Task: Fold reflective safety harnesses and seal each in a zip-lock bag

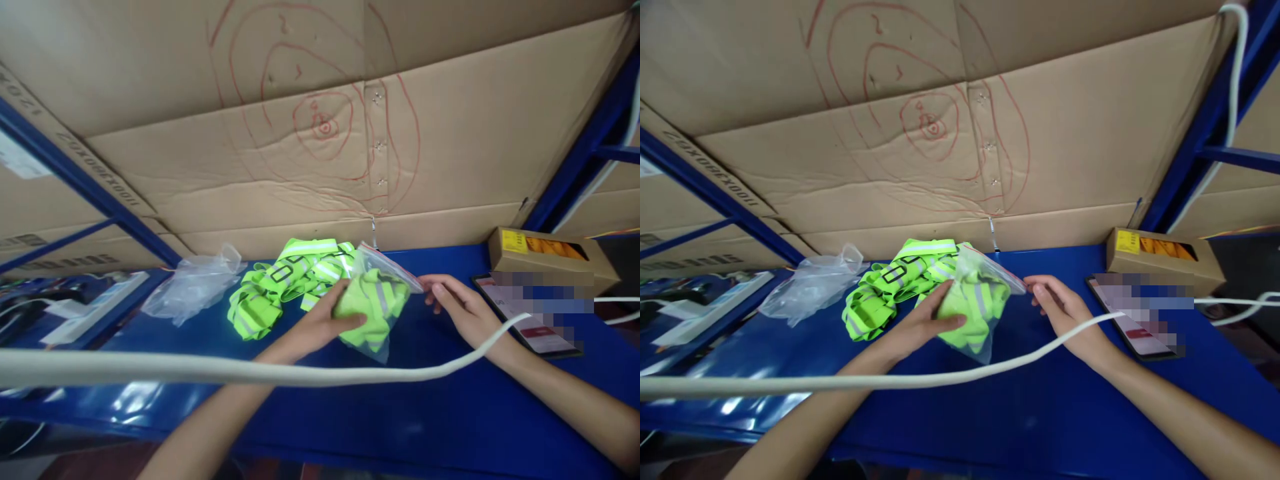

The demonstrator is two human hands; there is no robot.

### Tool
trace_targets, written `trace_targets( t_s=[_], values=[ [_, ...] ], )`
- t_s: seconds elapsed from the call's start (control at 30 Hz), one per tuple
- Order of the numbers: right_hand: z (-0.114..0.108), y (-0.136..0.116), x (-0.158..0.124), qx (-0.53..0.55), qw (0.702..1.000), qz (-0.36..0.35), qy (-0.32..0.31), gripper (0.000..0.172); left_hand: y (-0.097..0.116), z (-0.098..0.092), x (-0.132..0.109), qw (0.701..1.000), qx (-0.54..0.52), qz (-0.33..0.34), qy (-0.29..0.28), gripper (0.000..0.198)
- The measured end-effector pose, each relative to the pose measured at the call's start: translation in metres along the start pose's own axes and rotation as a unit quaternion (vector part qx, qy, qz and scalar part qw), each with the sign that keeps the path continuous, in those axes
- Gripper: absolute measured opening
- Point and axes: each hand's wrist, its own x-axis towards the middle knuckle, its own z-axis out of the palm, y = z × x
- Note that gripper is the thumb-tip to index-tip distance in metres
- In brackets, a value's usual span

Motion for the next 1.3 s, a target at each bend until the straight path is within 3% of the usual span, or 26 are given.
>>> trace_targets(
  t_s=[0.07, 0.13, 0.27, 0.37, 0.47, 0.53, 0.63, 0.73, 0.83, 0.97, 1.07, 1.13, 1.2, 1.3],
  values=[
    [0.004, 0.004, -0.001, 0.011, 1.0, 0.011, -0.021, 0.048, -0.005, -0.003, 0.004, 0.998, -0.031, -0.013, 0.047, 0.08],
    [0.012, 0.007, -0.006, 0.028, 0.997, 0.001, -0.066, 0.051, -0.012, 0.002, 0.007, 0.994, -0.088, -0.019, 0.058, 0.084],
    [0.034, 0.0, -0.021, 0.049, 0.981, -0.051, -0.183, 0.065, -0.024, 0.029, 0.001, 0.989, -0.141, 0.038, -0.038, 0.08],
    [0.033, -0.009, -0.022, -0.007, 0.989, -0.066, -0.132, 0.045, -0.027, 0.04, -0.006, 0.991, -0.078, 0.072, -0.082, 0.07],
    [0.01, -0.009, -0.011, -0.143, 0.981, -0.128, 0.001, 0.035, -0.03, 0.035, -0.004, 0.994, 0.05, 0.091, -0.039, 0.07],
    [-0.008, -0.005, 0.0, -0.26, 0.938, -0.212, 0.091, 0.036, -0.032, 0.029, 0.0, 0.984, 0.135, 0.119, -0.017, 0.064],
    [-0.025, 0.005, 0.015, -0.416, 0.862, -0.263, 0.118, 0.038, -0.03, 0.024, 0.003, 0.959, 0.232, 0.162, -0.027, 0.048],
    [-0.024, 0.009, 0.023, -0.525, 0.805, -0.254, 0.109, 0.028, -0.026, 0.027, 0.0, 0.939, 0.293, 0.174, -0.047, 0.043],
    [-0.015, 0.01, 0.025, -0.575, 0.774, -0.261, 0.057, 0.027, -0.025, 0.03, -0.004, 0.924, 0.332, 0.177, -0.066, 0.043],
    [-0.012, 0.008, 0.022, -0.584, 0.763, -0.279, -0.002, 0.033, -0.031, 0.031, -0.005, 0.906, 0.364, 0.198, -0.084, 0.042],
    [-0.008, 0.005, 0.017, -0.592, 0.757, -0.276, 0.014, 0.03, -0.034, 0.03, -0.005, 0.896, 0.374, 0.218, -0.097, 0.04],
    [-0.001, 0.004, 0.014, -0.59, 0.754, -0.286, 0.029, 0.042, -0.034, 0.029, -0.004, 0.89, 0.382, 0.228, -0.097, 0.038],
    [0.007, 0.006, 0.012, -0.58, 0.756, -0.302, 0.01, 0.053, -0.032, 0.026, -0.003, 0.882, 0.399, 0.238, -0.085, 0.035],
    [0.013, 0.013, 0.013, -0.569, 0.761, -0.306, -0.066, 0.055, -0.024, 0.017, 0.001, 0.863, 0.431, 0.262, -0.028, 0.032]
  ],
)
